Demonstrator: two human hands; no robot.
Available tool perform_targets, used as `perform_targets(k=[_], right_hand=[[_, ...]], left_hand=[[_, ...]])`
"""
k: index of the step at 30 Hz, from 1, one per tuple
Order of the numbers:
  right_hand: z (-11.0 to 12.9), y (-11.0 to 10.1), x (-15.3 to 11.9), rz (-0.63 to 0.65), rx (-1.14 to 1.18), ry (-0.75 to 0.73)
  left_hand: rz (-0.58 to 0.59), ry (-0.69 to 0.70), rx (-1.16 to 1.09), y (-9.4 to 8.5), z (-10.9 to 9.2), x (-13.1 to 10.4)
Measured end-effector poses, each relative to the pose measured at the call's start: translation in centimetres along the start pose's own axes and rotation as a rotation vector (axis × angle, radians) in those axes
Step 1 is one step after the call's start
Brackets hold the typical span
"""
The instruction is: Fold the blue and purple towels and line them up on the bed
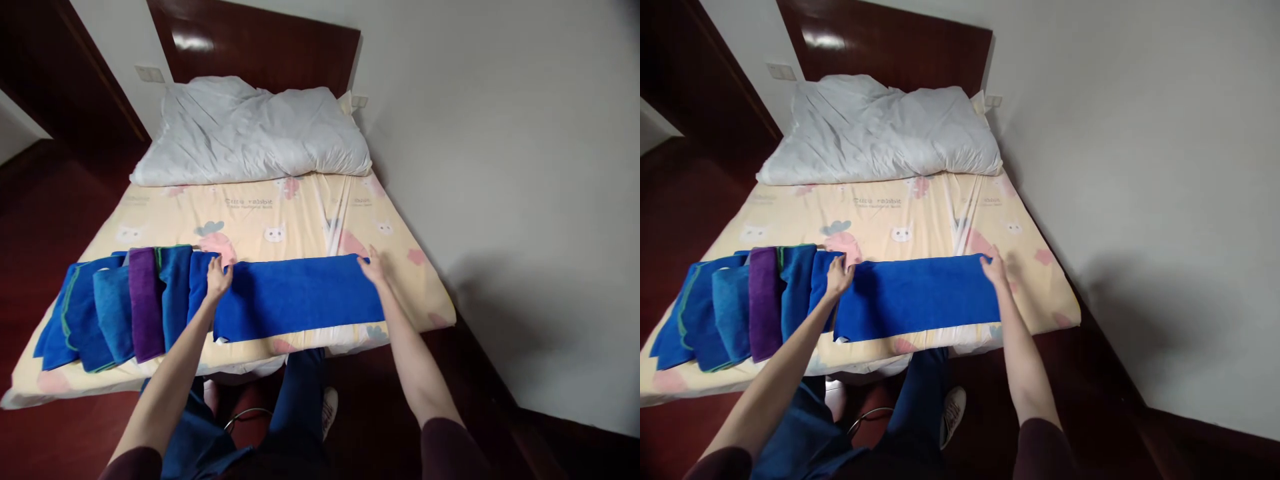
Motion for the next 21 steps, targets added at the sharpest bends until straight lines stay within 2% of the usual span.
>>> perform_targets(k=[3, 5, 7, 10, 13, 16, 19, 21], right_hand=[[-0.3, 7.0, -3.6, 0.228, -0.327, -0.114], [-0.5, 10.9, -5.7, 0.348, -0.476, -0.154], [-0.7, 13.7, -6.6, 0.396, -0.561, -0.138], [-0.9, 15.9, -5.6, 0.364, -0.614, -0.079], [-1.6, 16.7, -3.5, 0.34, -0.638, -0.037], [-3.5, 15.9, -1.1, 0.337, -0.632, 0.065], [-6.1, 13.0, 1.5, 0.244, -0.577, 0.138], [-7.9, 9.6, 3.3, 0.077, -0.518, 0.141]], left_hand=[[0.112, 0.176, 0.22, 5.3, -0.4, -2.8], [0.175, 0.196, 0.313, 7.9, -0.3, -4.1], [0.182, 0.172, 0.36, 9.3, -0.1, -4.5], [0.136, 0.137, 0.384, 9.7, 0.5, -3.4], [0.104, 0.148, 0.39, 9.5, 1.2, -1.7], [0.073, 0.173, 0.381, 9.3, 1.7, -0.4], [0.019, 0.213, 0.359, 8.8, 1.6, 0.3], [-0.029, 0.228, 0.346, 8.2, 1.4, 0.9]])
Point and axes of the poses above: each hand's wrist, its own x-axis towards the middle knuckle, its own y-axis out of the palm, z = x × y, the point moved 4 cm from there along x, towards the middle knuckle, and after that the axes turned 14 degrees about z, right-handed, at the moved point
